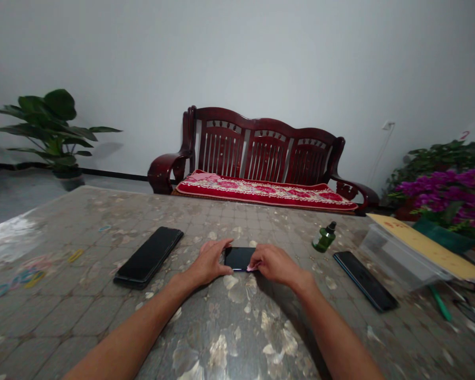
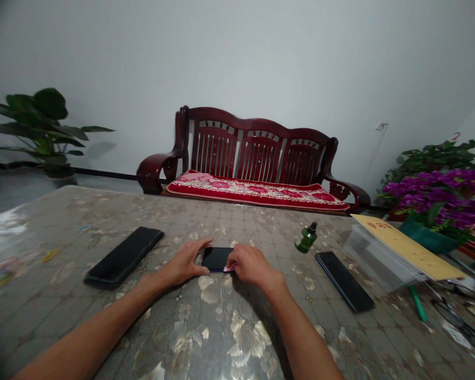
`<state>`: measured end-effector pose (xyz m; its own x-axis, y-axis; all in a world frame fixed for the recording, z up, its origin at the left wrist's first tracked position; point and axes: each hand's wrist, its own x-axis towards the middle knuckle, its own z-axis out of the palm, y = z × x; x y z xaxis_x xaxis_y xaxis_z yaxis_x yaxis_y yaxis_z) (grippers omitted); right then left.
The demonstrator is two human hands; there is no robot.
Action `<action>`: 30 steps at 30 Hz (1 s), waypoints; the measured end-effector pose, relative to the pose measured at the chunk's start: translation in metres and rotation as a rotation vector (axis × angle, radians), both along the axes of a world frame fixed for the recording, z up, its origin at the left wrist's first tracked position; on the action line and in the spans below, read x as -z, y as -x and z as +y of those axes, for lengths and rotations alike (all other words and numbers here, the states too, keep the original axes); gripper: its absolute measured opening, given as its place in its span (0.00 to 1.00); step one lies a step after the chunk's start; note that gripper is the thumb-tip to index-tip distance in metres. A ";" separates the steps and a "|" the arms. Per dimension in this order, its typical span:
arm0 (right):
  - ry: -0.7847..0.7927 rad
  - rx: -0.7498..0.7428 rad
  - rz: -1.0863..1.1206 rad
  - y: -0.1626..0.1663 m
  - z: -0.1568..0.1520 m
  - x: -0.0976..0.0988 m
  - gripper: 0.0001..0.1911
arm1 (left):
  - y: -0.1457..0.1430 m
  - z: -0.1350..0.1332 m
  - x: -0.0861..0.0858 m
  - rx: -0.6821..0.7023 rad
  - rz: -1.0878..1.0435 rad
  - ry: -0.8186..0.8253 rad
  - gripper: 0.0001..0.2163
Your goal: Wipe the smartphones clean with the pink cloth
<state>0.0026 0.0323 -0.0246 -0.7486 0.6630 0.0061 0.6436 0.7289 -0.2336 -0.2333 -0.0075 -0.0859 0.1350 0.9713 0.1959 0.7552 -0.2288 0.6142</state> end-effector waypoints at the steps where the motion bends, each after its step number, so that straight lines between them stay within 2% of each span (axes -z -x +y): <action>1: -0.011 -0.017 0.015 0.005 -0.004 0.001 0.15 | 0.000 0.000 0.001 0.003 -0.003 -0.004 0.38; 4: -0.013 -0.033 0.020 0.011 -0.008 0.001 0.14 | 0.001 0.000 0.001 0.005 -0.011 -0.008 0.38; 9: -0.006 0.113 -0.036 -0.003 0.001 -0.001 0.13 | 0.000 -0.002 -0.003 0.004 -0.021 0.004 0.38; 11: -0.016 0.125 -0.012 -0.002 0.002 0.002 0.13 | 0.000 -0.002 -0.002 0.006 -0.026 -0.001 0.38; 18: -0.105 -0.075 0.155 0.033 -0.017 0.021 0.14 | 0.002 0.000 0.004 0.019 -0.039 -0.023 0.38; 20: -0.138 -0.031 0.149 0.032 -0.016 0.022 0.14 | 0.002 0.000 0.003 0.023 -0.045 -0.022 0.39; 26: -0.214 0.338 0.040 0.012 0.003 0.020 0.14 | 0.001 -0.001 -0.001 0.000 -0.039 0.012 0.39; 28: -0.181 0.348 0.058 0.013 0.002 0.021 0.14 | 0.000 -0.001 -0.002 -0.005 -0.038 0.013 0.39; 30: -0.134 0.264 0.099 0.018 -0.001 0.024 0.13 | 0.000 -0.002 -0.002 -0.007 -0.035 0.015 0.39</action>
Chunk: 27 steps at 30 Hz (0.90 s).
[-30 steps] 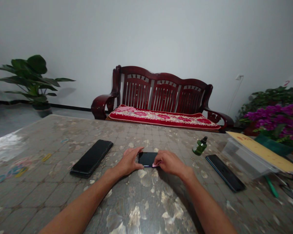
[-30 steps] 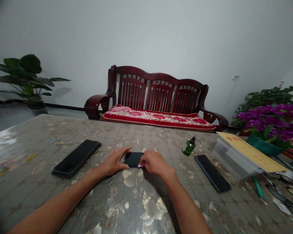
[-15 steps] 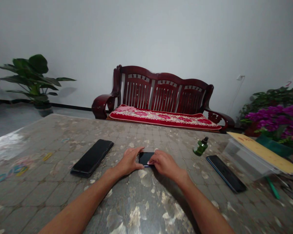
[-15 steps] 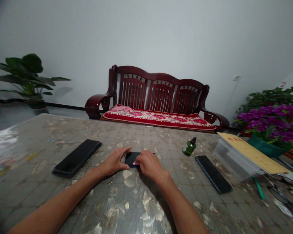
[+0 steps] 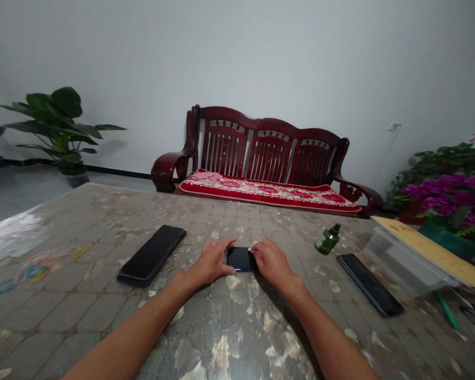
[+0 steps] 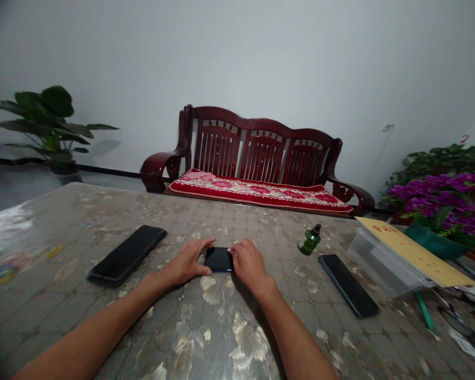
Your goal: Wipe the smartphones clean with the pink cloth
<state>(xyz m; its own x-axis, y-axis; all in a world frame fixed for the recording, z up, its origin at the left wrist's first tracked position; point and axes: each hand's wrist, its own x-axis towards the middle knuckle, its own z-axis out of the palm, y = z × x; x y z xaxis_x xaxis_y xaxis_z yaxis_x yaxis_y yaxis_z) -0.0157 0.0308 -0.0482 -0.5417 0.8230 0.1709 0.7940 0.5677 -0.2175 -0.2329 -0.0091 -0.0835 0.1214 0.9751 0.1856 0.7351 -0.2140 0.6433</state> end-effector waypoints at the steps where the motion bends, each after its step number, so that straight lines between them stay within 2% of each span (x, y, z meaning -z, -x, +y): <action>1: 0.019 -0.057 0.014 0.003 -0.002 0.001 0.13 | 0.000 0.000 0.000 0.002 0.001 0.000 0.39; 4: 0.045 -0.132 0.014 0.007 -0.004 0.002 0.14 | -0.001 0.000 0.000 0.008 0.007 0.000 0.39; 10: -0.056 0.083 0.001 0.001 0.005 0.004 0.14 | -0.001 -0.001 -0.002 0.012 0.005 -0.001 0.39; 13: -0.067 0.015 0.051 0.009 0.001 0.010 0.15 | -0.001 -0.001 -0.002 0.009 -0.008 -0.001 0.39; 17: -0.079 -0.218 0.097 0.026 -0.011 0.014 0.15 | 0.000 0.000 0.000 0.019 -0.011 -0.008 0.40; 19: -0.076 -0.283 0.101 0.029 -0.014 0.013 0.15 | 0.000 0.001 0.002 0.025 -0.016 -0.018 0.40; 24: -0.087 -0.181 0.056 0.024 -0.012 0.011 0.15 | 0.000 0.001 0.003 0.020 -0.022 -0.017 0.40; 27: -0.118 -0.175 0.052 0.024 -0.009 0.013 0.15 | 0.000 0.001 0.001 0.014 -0.005 -0.011 0.40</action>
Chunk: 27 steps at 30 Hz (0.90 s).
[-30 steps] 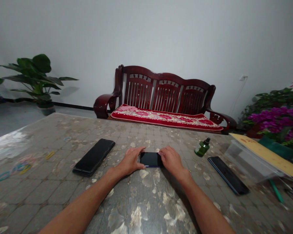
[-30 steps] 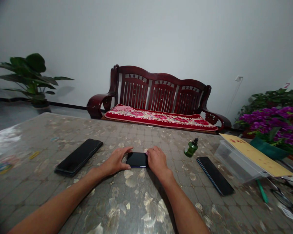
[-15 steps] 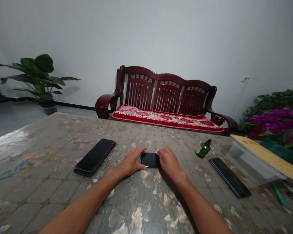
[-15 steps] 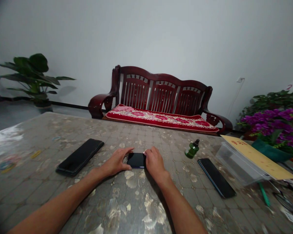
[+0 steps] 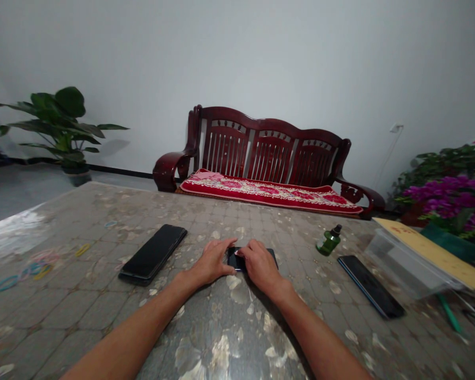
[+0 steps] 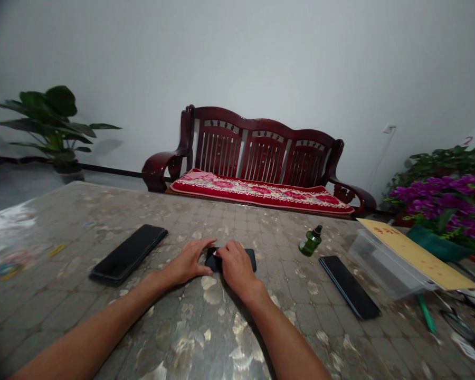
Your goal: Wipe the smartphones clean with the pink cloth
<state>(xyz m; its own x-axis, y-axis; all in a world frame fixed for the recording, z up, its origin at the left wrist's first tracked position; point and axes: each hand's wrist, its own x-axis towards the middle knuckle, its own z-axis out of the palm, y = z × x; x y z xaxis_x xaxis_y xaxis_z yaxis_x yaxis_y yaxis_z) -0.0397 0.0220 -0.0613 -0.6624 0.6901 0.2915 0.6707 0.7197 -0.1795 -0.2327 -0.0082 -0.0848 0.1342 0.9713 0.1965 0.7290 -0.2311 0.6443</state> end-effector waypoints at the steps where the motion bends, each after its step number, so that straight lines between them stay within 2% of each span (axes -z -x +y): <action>1: -0.009 -0.017 0.005 0.001 0.000 0.001 0.15 | 0.000 0.000 0.000 0.001 0.006 0.000 0.40; 6: -0.003 -0.166 0.006 0.005 -0.006 -0.001 0.14 | 0.001 0.001 0.002 0.016 0.000 -0.018 0.39; 8: 0.017 -0.167 -0.009 0.002 -0.008 -0.003 0.14 | 0.002 0.001 0.002 0.015 0.004 -0.021 0.39; 10: 0.028 -0.085 -0.025 -0.006 -0.007 -0.005 0.15 | 0.002 0.000 0.002 0.008 0.010 -0.017 0.39; 15: 0.013 0.278 -0.076 -0.034 0.010 -0.004 0.14 | 0.001 -0.002 -0.001 0.007 0.009 -0.010 0.38; 17: 0.007 0.359 -0.082 -0.042 0.016 -0.003 0.14 | 0.000 -0.003 -0.003 0.007 0.011 -0.005 0.37; 20: 0.044 0.350 -0.051 -0.044 0.015 -0.003 0.13 | -0.002 -0.004 -0.007 -0.004 0.027 0.003 0.36; 24: 0.119 0.191 -0.008 -0.038 0.007 -0.003 0.13 | -0.003 -0.006 -0.009 -0.005 0.055 0.010 0.35; 27: 0.095 0.258 -0.009 -0.042 0.011 -0.004 0.13 | -0.003 -0.006 -0.010 -0.010 0.061 0.013 0.34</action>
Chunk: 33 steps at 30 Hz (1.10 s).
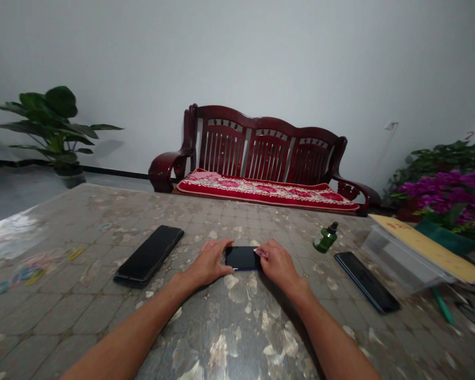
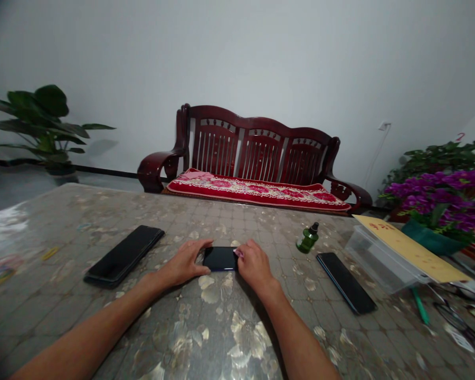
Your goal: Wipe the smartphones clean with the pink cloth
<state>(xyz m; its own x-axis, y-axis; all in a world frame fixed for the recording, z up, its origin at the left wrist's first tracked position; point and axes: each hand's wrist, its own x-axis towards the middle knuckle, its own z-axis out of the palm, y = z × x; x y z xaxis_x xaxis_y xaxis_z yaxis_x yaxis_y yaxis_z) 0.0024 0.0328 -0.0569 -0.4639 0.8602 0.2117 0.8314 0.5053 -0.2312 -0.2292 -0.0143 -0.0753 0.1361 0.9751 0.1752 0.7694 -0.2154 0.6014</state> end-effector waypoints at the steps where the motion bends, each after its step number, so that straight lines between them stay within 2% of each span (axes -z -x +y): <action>1: -0.013 0.044 -0.005 -0.003 0.002 0.000 0.13 | 0.000 0.000 0.000 -0.002 -0.001 0.003 0.34; 5: -0.029 0.137 -0.021 -0.014 0.009 -0.002 0.12 | 0.001 0.001 0.001 0.001 -0.004 0.003 0.33; 11: 0.034 0.106 0.005 -0.014 0.002 -0.005 0.09 | 0.000 0.000 -0.002 0.001 0.020 0.001 0.31; 17: -0.005 0.233 -0.013 -0.014 0.007 -0.004 0.11 | -0.002 -0.001 -0.004 -0.016 0.004 0.011 0.31; 25: 0.002 0.126 -0.024 -0.004 -0.004 -0.002 0.09 | 0.000 0.001 0.000 -0.004 -0.003 -0.015 0.31; 30: -0.045 0.218 -0.056 -0.005 0.007 -0.003 0.11 | -0.001 0.001 0.000 -0.015 0.007 0.002 0.32; 33: -0.056 0.212 -0.061 0.001 0.005 -0.003 0.11 | -0.001 0.002 0.001 0.000 -0.003 -0.001 0.33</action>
<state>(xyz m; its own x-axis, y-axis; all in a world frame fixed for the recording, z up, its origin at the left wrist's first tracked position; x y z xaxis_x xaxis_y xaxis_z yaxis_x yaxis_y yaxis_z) 0.0017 0.0377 -0.0539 -0.2879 0.9275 0.2385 0.9318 0.3287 -0.1536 -0.2287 -0.0127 -0.0760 0.1354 0.9750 0.1763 0.7673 -0.2158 0.6039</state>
